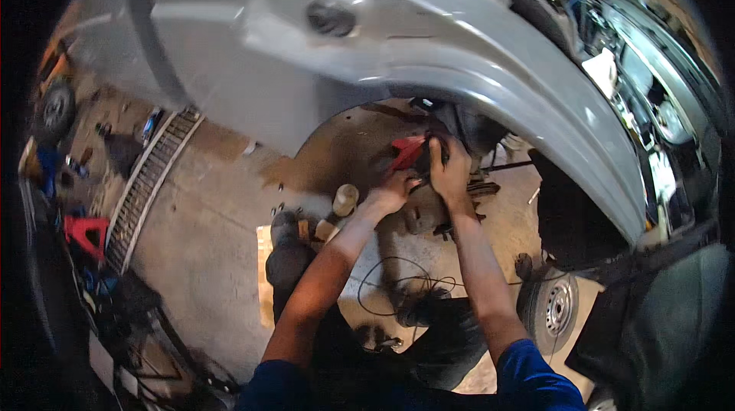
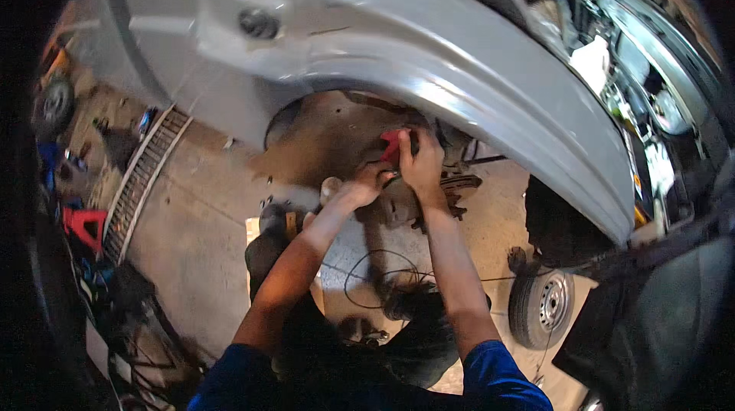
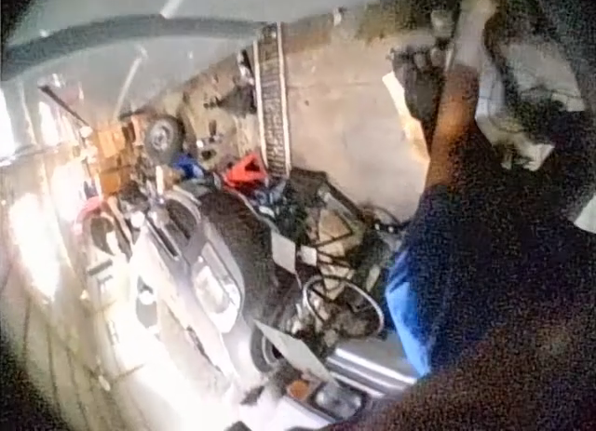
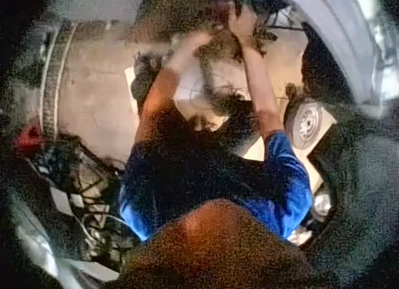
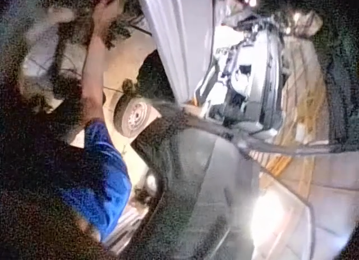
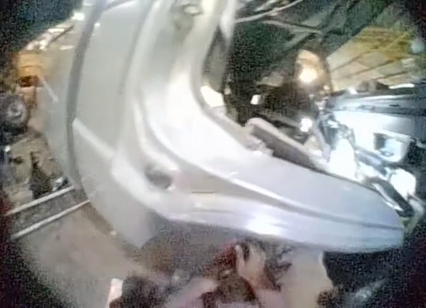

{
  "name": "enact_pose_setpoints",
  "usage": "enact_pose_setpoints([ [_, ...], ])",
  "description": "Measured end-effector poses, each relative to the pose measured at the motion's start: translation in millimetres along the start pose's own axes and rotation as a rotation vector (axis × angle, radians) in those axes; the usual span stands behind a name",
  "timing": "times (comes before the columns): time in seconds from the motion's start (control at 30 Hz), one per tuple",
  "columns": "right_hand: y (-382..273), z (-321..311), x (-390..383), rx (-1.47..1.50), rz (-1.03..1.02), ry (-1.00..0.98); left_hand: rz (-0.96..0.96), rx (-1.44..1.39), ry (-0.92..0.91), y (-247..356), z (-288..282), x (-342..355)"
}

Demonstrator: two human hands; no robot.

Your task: Installing or adjusting brake components on a vehicle's wheel hub.

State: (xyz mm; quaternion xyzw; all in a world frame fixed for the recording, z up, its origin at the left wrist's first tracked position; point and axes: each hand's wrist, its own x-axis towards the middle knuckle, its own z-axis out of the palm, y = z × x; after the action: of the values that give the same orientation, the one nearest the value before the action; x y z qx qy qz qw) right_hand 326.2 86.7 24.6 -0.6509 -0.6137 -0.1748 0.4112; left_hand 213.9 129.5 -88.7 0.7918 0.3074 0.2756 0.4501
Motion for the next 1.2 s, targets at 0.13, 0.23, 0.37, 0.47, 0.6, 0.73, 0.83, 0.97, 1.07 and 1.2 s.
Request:
enact_pose_setpoints([
  [0.13, 9, 26, 3, 0.006, 0.117, -0.024, -0.024, 0.096, 0.021, 19, -15, -10],
  [0.23, -4, 16, 6, 0.022, 0.123, -0.139, -0.105, 0.043, 0.019, 13, -13, -18],
  [0.37, 2, -1, -3, 0.086, 0.152, 0.041, -0.108, 0.051, -0.018, -7, 5, -9],
  [0.47, -1, -28, -22, 0.132, 0.196, 0.188, -0.062, 0.021, 0.018, -17, 14, -6],
  [0.6, 3, -34, -29, 0.13, -0.083, 0.243, -0.166, 0.021, -0.069, 6, 2, -8],
  [0.73, 22, 43, 21, -0.104, 0.167, -0.212, -0.172, -0.055, -0.088, 12, -10, -13],
  [0.83, 44, 95, 44, -0.089, 0.171, -0.429, -0.198, -0.11, -0.108, 20, -11, -12],
  [0.97, 34, 134, 42, -0.089, -0.151, -0.556, -0.235, -0.099, -0.019, 9, 19, -5],
  [1.07, 26, 137, 48, -0.093, -0.039, -0.773, -0.258, -0.345, 0.13, -9, 44, -1],
  [1.2, 38, 143, 44, -0.098, 0.022, -0.799, -0.135, -0.201, 0.171, 13, 26, -17],
])
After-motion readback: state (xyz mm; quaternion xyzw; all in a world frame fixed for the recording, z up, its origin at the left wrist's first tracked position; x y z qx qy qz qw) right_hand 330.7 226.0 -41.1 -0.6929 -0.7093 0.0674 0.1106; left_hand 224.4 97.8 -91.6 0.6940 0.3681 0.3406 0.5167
